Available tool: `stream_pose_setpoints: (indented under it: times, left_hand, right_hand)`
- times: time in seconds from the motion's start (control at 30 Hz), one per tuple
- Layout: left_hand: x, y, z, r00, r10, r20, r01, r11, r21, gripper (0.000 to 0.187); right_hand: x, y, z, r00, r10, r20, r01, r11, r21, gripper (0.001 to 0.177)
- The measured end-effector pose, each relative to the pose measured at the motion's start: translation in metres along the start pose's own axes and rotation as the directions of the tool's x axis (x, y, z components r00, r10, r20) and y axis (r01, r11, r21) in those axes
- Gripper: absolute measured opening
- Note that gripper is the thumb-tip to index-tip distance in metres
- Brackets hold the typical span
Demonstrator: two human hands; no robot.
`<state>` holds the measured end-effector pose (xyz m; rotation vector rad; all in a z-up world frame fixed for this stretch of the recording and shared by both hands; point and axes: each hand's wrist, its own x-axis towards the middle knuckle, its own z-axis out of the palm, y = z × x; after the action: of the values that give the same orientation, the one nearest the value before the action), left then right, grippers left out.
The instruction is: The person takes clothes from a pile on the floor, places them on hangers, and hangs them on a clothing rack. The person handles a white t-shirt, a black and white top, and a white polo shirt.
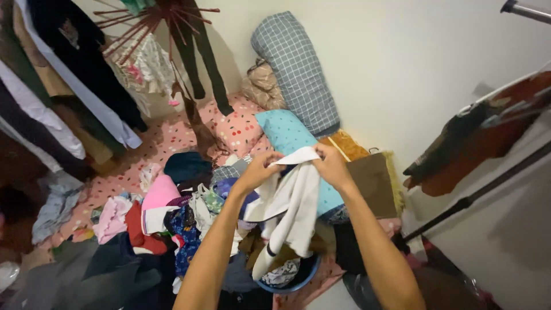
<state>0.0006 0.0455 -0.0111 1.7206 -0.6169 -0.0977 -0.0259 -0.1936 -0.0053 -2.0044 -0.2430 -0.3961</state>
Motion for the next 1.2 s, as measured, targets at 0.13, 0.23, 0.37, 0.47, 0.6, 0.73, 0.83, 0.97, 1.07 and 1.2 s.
stream_pose_setpoints:
  times: [0.13, 0.23, 0.37, 0.47, 0.6, 0.73, 0.83, 0.97, 1.07, 1.2]
  left_hand:
    - [-0.015, -0.046, 0.008, 0.965, -0.177, 0.195, 0.196, 0.977, -0.080, 0.032]
    - [-0.004, -0.103, 0.024, 0.933, -0.177, 0.313, 0.190, 0.982, -0.012, 0.022]
    - [0.007, -0.117, 0.052, 0.966, -0.075, 0.248, 0.093, 0.994, -0.064, 0.018]
    - [0.038, -0.129, 0.073, 0.990, -0.108, 0.093, 0.128, 0.961, -0.245, 0.014]
    - [0.073, -0.079, 0.110, 0.987, -0.163, -0.009, 0.137, 0.856, -0.498, 0.014]
    - [0.077, 0.003, 0.152, 0.994, -0.100, 0.033, 0.101, 0.818, -0.566, 0.012]
    - [0.082, 0.045, 0.196, 0.997, -0.035, 0.074, 0.073, 0.792, -0.606, 0.014]
    - [0.067, 0.092, 0.249, 0.979, 0.022, 0.201, 0.107, 0.786, -0.609, 0.014]
    - [0.057, 0.106, 0.273, 0.966, 0.035, 0.254, 0.132, 0.781, -0.611, 0.017]
    - [0.064, 0.085, 0.283, 0.974, 0.009, 0.226, 0.155, 0.699, -0.698, 0.042]
  right_hand:
    - [-0.016, -0.031, -0.012, 0.995, 0.055, -0.080, -0.040, 0.984, 0.172, 0.015]
    - [-0.029, -0.040, -0.024, 0.988, 0.078, -0.137, -0.040, 0.965, 0.260, 0.018]
    - [-0.052, -0.046, -0.053, 0.946, 0.132, -0.295, -0.072, 0.976, 0.205, 0.019]
    - [-0.065, -0.021, -0.084, 0.889, 0.212, -0.406, -0.155, 0.973, 0.169, 0.019]
    - [-0.100, 0.002, -0.119, 0.842, 0.305, -0.445, -0.342, 0.940, -0.004, 0.024]
    - [-0.128, 0.030, -0.135, 0.862, 0.301, -0.409, -0.369, 0.925, -0.097, 0.027]
    - [-0.147, 0.024, -0.147, 0.912, 0.295, -0.284, -0.335, 0.937, -0.101, 0.028]
    - [-0.158, -0.005, -0.160, 0.920, 0.336, -0.203, -0.371, 0.913, -0.169, 0.055]
    - [-0.162, 0.014, -0.183, 0.887, 0.340, -0.313, -0.398, 0.906, -0.145, 0.031]
    - [-0.170, 0.019, -0.217, 0.846, 0.356, -0.396, -0.358, 0.931, 0.071, 0.029]
